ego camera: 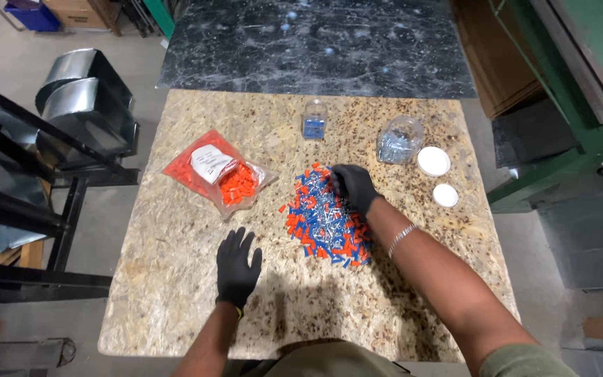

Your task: The person sorts a mixed pile of orange and blue plastic fasteners on a workbench. They repeatedly pick up individual fasteners and place them into separate clear jars, one for each color.

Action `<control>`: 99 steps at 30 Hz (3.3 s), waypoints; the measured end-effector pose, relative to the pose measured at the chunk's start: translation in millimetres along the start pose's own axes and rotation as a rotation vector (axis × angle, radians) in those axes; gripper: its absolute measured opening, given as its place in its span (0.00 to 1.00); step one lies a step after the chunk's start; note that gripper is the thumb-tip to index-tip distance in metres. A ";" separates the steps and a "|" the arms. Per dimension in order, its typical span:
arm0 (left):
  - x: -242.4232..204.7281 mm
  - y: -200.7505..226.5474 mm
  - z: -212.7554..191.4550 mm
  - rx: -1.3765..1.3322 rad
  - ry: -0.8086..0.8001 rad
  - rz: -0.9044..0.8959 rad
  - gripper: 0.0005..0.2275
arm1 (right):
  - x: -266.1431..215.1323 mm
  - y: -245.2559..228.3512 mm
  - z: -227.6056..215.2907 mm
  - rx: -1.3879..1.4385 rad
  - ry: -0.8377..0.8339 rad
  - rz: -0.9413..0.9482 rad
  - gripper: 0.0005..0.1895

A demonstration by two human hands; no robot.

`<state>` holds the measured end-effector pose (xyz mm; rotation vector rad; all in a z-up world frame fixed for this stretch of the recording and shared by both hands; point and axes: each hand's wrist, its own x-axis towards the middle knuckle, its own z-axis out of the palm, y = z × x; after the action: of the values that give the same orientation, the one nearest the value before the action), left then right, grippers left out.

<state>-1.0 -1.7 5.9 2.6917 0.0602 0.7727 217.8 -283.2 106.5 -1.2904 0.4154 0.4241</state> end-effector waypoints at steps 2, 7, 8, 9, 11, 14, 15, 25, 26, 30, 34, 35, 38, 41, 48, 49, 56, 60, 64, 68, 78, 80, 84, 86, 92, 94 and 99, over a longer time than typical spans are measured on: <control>0.9 1.0 2.3 0.027 0.070 0.025 0.19 | 26.0 -10.9 4.9 -0.068 0.046 -0.040 0.08; 4.4 4.7 -10.5 -0.064 0.077 0.123 0.18 | 92.8 -54.2 25.3 -0.299 0.255 -0.218 0.16; 5.6 3.1 -10.6 -0.056 0.084 0.118 0.18 | 99.3 -62.4 32.2 -0.301 0.244 -0.222 0.16; 6.6 1.5 -10.7 -0.083 0.032 0.106 0.18 | 105.6 -70.4 39.2 -0.192 0.258 -0.208 0.16; 8.2 0.9 -11.5 -0.106 -0.013 0.089 0.18 | 119.3 -81.9 46.3 -0.086 0.263 -0.193 0.17; 10.7 0.6 -14.2 -0.117 -0.095 0.051 0.18 | 145.2 -83.0 42.1 -0.073 0.218 -0.169 0.11; 11.4 0.3 -14.7 -0.115 -0.109 0.042 0.18 | 155.2 -77.2 34.1 -0.680 0.191 -0.385 0.04; 11.4 2.0 -14.7 -0.134 -0.088 0.047 0.17 | 148.9 -14.9 -51.4 -1.577 0.262 -0.971 0.07; 8.3 2.4 -13.0 -0.138 -0.087 0.052 0.17 | 137.6 -11.1 -56.4 -1.578 0.269 -0.972 0.07; 2.8 -0.6 -2.5 -0.096 0.048 0.080 0.17 | 79.8 -12.2 -59.2 -0.700 0.283 -0.581 0.12; 1.3 -3.0 -0.4 -0.105 -0.089 -0.014 0.19 | 15.8 -23.1 -54.0 -0.436 0.303 -0.439 0.11; 0.6 -4.0 -1.1 -0.109 -0.090 -0.011 0.19 | 13.8 -17.2 -59.5 -0.436 0.309 -0.440 0.11; -0.1 -4.2 1.9 -0.115 -0.071 0.019 0.19 | 12.2 -1.1 -79.2 -0.628 0.264 -0.522 0.10; -2.3 -4.8 9.6 0.027 0.013 0.024 0.19 | 8.0 14.1 -91.8 -0.765 0.179 -0.514 0.08; -5.8 -8.7 13.4 0.020 0.026 0.031 0.19 | -26.3 35.8 -82.5 -1.027 0.151 -0.557 0.09; -5.1 -9.1 14.7 0.021 0.024 0.025 0.19 | -26.0 39.2 -81.2 -1.137 0.190 -0.515 0.14; -2.4 -5.5 8.1 -0.016 0.005 0.009 0.18 | -18.6 55.5 -74.6 -1.359 0.174 -0.664 0.16; -2.0 -4.2 5.2 -0.004 0.000 0.006 0.18 | -23.4 55.7 -61.3 -1.381 0.144 -0.702 0.13; -1.3 -3.7 3.3 -0.022 -0.042 -0.008 0.18 | -15.9 58.2 -53.1 -1.452 0.169 -0.682 0.13; -1.6 -5.3 6.1 -0.018 -0.032 -0.008 0.18 | -13.6 52.8 -44.2 -1.475 0.194 -0.695 0.14; -2.6 -4.4 7.9 -0.027 -0.051 -0.028 0.19 | 10.3 63.3 -24.5 -1.644 0.287 -0.732 0.17; -2.0 -4.1 7.3 -0.037 -0.055 -0.034 0.19 | 18.4 68.3 -27.9 -1.664 0.302 -0.749 0.18; -2.6 -4.9 7.4 -0.040 -0.084 -0.048 0.19 | 12.5 67.9 -31.7 -1.550 0.221 -0.766 0.21; -1.6 -5.0 6.9 -0.038 -0.098 -0.048 0.19 | -1.5 61.2 -29.0 -1.460 0.200 -0.756 0.16; -0.2 -2.4 2.3 -0.070 -0.129 -0.064 0.19 | -35.0 43.8 -27.4 -1.209 0.095 -0.806 0.11; -1.0 -3.6 3.0 -0.046 -0.108 -0.047 0.19 | -45.1 41.1 -26.8 -1.174 0.061 -0.800 0.16; 0.4 -1.8 -2.3 -0.032 -0.091 -0.024 0.19 | -32.3 59.7 -43.3 -1.144 0.075 -0.855 0.12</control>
<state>-1.8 0.7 7.3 2.6867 0.0568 0.6380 156.7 -314.3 64.4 -2.4213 -0.4298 -0.1844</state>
